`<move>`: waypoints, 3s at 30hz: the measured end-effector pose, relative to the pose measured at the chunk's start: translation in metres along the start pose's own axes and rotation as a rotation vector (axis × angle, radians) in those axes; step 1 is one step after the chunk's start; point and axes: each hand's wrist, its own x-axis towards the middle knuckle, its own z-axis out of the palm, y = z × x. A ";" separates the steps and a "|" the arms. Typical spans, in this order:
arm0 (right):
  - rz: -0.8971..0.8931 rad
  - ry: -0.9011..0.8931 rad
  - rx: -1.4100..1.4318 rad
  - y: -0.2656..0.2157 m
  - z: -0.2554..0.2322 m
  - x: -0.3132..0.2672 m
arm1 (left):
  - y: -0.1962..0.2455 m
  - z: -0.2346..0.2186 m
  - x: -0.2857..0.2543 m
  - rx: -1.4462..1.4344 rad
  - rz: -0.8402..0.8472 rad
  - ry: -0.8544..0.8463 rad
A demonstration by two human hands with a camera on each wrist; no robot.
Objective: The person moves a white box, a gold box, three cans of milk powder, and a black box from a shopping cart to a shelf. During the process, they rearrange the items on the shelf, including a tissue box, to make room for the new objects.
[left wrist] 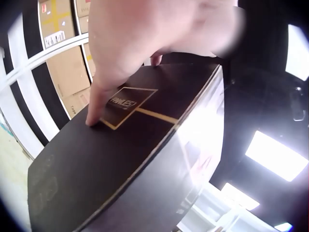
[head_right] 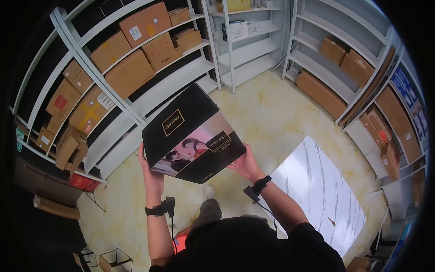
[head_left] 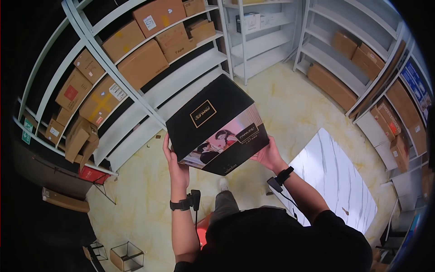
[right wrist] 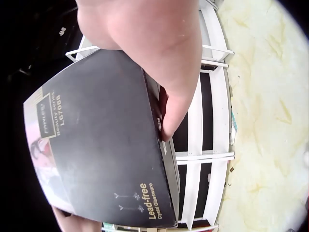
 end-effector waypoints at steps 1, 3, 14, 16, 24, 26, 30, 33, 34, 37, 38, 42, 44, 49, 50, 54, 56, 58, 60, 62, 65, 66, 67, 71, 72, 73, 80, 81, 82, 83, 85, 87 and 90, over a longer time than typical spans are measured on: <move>-0.025 -0.007 0.002 -0.008 -0.001 0.024 | -0.001 -0.004 0.026 0.029 -0.016 -0.054; -0.065 -0.016 -0.011 -0.025 0.002 0.066 | -0.005 -0.009 0.088 0.003 -0.030 -0.110; -0.255 0.273 0.133 -0.103 -0.062 0.143 | -0.112 0.057 0.307 -0.074 -0.305 -0.449; -0.296 0.314 0.150 -0.121 -0.084 0.153 | -0.141 0.080 0.336 -0.061 -0.365 -0.513; -0.377 0.517 0.151 -0.242 -0.213 0.194 | -0.277 0.231 0.450 0.178 -0.343 -0.710; -0.383 0.586 0.143 -0.292 -0.237 0.203 | -0.306 0.281 0.476 0.143 -0.371 -0.715; -0.372 0.620 0.115 -0.382 -0.285 0.220 | -0.344 0.371 0.530 0.190 -0.416 -0.706; -0.398 0.615 0.139 -0.441 -0.320 0.232 | -0.379 0.420 0.564 0.172 -0.337 -0.732; -0.391 0.623 0.133 -0.457 -0.334 0.238 | -0.392 0.432 0.576 0.192 -0.299 -0.749; -0.413 0.636 0.166 -0.494 -0.372 0.262 | -0.432 0.461 0.611 0.243 -0.229 -0.783; -0.433 0.648 0.173 -0.506 -0.383 0.272 | -0.444 0.468 0.623 0.276 -0.232 -0.780; -0.442 0.737 0.098 -0.571 -0.430 0.317 | -0.504 0.519 0.680 0.344 -0.214 -0.748; -0.429 0.729 0.054 -0.616 -0.451 0.343 | -0.533 0.542 0.719 0.248 -0.225 -0.721; -0.452 0.823 -0.002 -0.739 -0.494 0.426 | -0.570 0.625 0.825 0.244 -0.196 -0.725; -0.458 0.846 -0.019 -0.761 -0.500 0.443 | -0.577 0.643 0.847 0.243 -0.192 -0.739; -0.437 0.862 -0.036 -0.835 -0.532 0.508 | -0.587 0.705 0.928 0.273 -0.192 -0.755; -0.419 0.864 -0.008 -0.859 -0.555 0.541 | -0.591 0.733 0.955 0.346 -0.214 -0.736; -0.478 0.928 -0.045 -0.889 -0.575 0.578 | -0.612 0.760 0.987 0.443 -0.160 -0.727; -0.485 0.887 -0.055 -0.918 -0.595 0.611 | -0.628 0.788 1.018 0.451 -0.150 -0.718; -0.489 0.857 0.004 -0.951 -0.623 0.647 | -0.647 0.816 1.052 0.514 -0.008 -0.697; -0.437 0.780 0.012 -1.007 -0.656 0.697 | -0.673 0.856 1.104 0.587 0.026 -0.667; -0.424 0.691 0.003 -1.024 -0.672 0.713 | -0.682 0.868 1.120 0.616 0.035 -0.657; -0.396 0.702 0.030 -1.043 -0.688 0.733 | -0.699 0.878 1.139 0.627 0.057 -0.653; -0.342 0.655 0.007 -1.116 -0.738 0.807 | -0.749 0.916 1.204 0.625 0.040 -0.574; -0.339 0.657 -0.001 -1.133 -0.749 0.827 | -0.763 0.924 1.220 0.613 0.042 -0.545; -0.336 0.662 -0.010 -1.149 -0.760 0.846 | -0.773 0.931 1.236 0.600 0.041 -0.519; -0.325 0.786 -0.157 -1.222 -0.784 0.944 | -0.818 0.948 1.329 0.696 0.088 -0.500; -0.298 0.742 -0.162 -1.226 -0.790 0.954 | -0.823 0.947 1.337 0.702 0.110 -0.507; -0.271 0.694 -0.169 -1.228 -0.795 0.964 | -0.826 0.945 1.344 0.702 0.101 -0.496; -0.246 0.695 -0.172 -1.229 -0.799 0.974 | -0.829 0.943 1.350 0.709 0.117 -0.503; -0.241 0.670 -0.231 -1.227 -0.807 0.989 | -0.840 0.938 1.361 0.723 0.159 -0.510; -0.244 0.676 -0.226 -1.229 -0.814 1.002 | -0.845 0.933 1.370 0.777 0.203 -0.495; -0.223 0.658 -0.283 -1.223 -0.823 1.019 | -0.840 0.922 1.380 0.832 0.218 -0.474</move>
